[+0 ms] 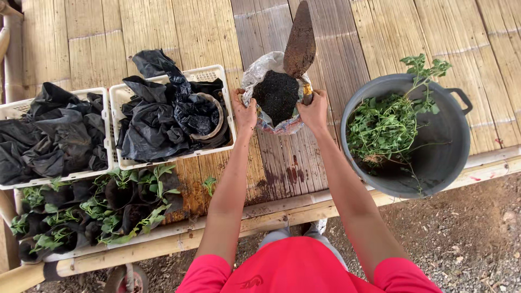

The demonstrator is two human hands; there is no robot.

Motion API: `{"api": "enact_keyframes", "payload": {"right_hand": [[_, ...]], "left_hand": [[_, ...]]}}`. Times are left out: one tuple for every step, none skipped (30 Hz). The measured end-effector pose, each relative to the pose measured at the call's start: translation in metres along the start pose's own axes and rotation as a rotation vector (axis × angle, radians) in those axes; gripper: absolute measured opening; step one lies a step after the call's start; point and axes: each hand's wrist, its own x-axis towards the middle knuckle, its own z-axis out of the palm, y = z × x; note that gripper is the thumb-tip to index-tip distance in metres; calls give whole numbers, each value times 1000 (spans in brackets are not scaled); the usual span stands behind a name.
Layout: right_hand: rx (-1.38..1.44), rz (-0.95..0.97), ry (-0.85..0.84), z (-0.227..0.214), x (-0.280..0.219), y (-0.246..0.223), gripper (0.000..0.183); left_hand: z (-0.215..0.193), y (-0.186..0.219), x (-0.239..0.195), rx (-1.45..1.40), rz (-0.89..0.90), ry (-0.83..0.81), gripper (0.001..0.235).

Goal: The person takes seedlings from a bucket, uses a trowel to scoop soil from a wheelbarrow into small plastic bags, and plants the seedlings into the bags.

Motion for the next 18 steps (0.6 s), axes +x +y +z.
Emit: {"api": "enact_keyframes", "payload": {"right_hand": [[5, 61, -48, -6, -10, -2, 26], [19, 70, -52, -11, -17, -6, 24], [32, 78, -56, -15, -25, -9, 23], [44, 86, -60, -20, -32, -11, 22], [52, 69, -44, -24, -38, -11, 23], [60, 57, -31, -29, -45, -10, 24], [67, 44, -17, -33, -54, -9, 26], [72, 39, -15, -38, -63, -7, 25], [76, 34, -12, -44, -74, -5, 24], [82, 25, -15, -48, -81, -4, 23], [84, 14, 0, -55, -88, -3, 25], [89, 4, 11, -61, -95, -2, 27], [93, -7, 23, -67, -103, 0, 29], [98, -11, 22, -74, -108, 0, 28], [102, -16, 22, -81, -113, 1, 28], [105, -22, 19, -87, -121, 2, 27], [99, -33, 17, -93, -130, 4, 26], [92, -44, 16, -100, -137, 5, 25]], "left_hand": [[-4, 8, -8, -28, -179, -47, 54], [-7, 19, -14, -58, -352, -97, 54], [-11, 30, -21, -117, -370, -98, 57], [-14, 39, -28, -178, -388, -99, 59], [-16, 45, -35, -238, -407, -100, 61], [-18, 49, -44, -270, -397, -90, 54], [-19, 51, -53, -302, -388, -79, 48], [-20, 51, -63, -337, -377, -66, 41], [-20, 49, -73, -335, -339, -83, 40], [-20, 47, -83, -334, -301, -92, 39], [-20, 44, -93, -332, -263, -102, 39], [-21, 41, -104, -368, -258, -105, 39], [-21, 39, -116, -405, -252, -108, 39], [-20, 40, -124, -440, -242, -112, 38], [-19, 41, -131, -428, -249, -110, 38], [-19, 43, -142, -415, -257, -106, 38], [-19, 45, -153, -403, -266, -101, 38], [-20, 47, -162, -368, -315, -82, 45]]}}
